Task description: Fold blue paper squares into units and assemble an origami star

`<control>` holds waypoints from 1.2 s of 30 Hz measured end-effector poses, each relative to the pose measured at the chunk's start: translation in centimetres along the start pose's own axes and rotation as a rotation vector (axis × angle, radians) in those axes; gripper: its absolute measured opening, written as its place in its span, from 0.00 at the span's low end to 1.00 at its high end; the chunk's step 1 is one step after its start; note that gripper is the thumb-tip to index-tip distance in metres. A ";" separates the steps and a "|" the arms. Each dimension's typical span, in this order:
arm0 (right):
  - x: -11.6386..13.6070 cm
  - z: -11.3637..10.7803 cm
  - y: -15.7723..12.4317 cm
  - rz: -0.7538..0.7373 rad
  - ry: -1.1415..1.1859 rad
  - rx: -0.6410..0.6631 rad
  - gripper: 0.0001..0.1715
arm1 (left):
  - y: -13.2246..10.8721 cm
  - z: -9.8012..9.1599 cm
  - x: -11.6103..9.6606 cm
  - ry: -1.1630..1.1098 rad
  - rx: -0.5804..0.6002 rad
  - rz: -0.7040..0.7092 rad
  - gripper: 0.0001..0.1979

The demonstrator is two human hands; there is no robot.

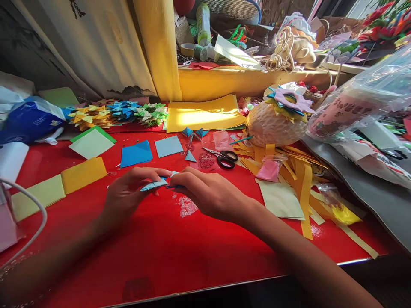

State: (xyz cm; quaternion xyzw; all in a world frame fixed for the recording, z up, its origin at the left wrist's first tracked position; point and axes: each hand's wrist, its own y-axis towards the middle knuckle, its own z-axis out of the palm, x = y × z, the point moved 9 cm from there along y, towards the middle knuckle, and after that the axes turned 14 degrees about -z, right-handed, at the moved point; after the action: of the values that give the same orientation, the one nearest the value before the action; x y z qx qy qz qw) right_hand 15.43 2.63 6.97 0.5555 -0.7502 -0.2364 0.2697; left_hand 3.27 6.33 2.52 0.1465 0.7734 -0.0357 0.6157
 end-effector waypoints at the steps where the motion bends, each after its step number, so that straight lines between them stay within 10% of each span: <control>1: 0.1 0.1 0.0 -0.011 -0.008 0.000 0.07 | 0.0 0.0 -0.1 0.004 0.002 0.011 0.03; 36: 2.2 0.2 -0.3 -0.186 -0.287 0.021 0.16 | 0.0 0.2 0.4 0.124 0.002 -0.031 0.04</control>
State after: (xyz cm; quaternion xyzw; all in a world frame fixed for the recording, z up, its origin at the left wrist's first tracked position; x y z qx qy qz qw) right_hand 15.00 0.47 6.99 0.5858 -0.7288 -0.3295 0.1309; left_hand 3.35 6.33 2.11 0.1372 0.8121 -0.0368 0.5659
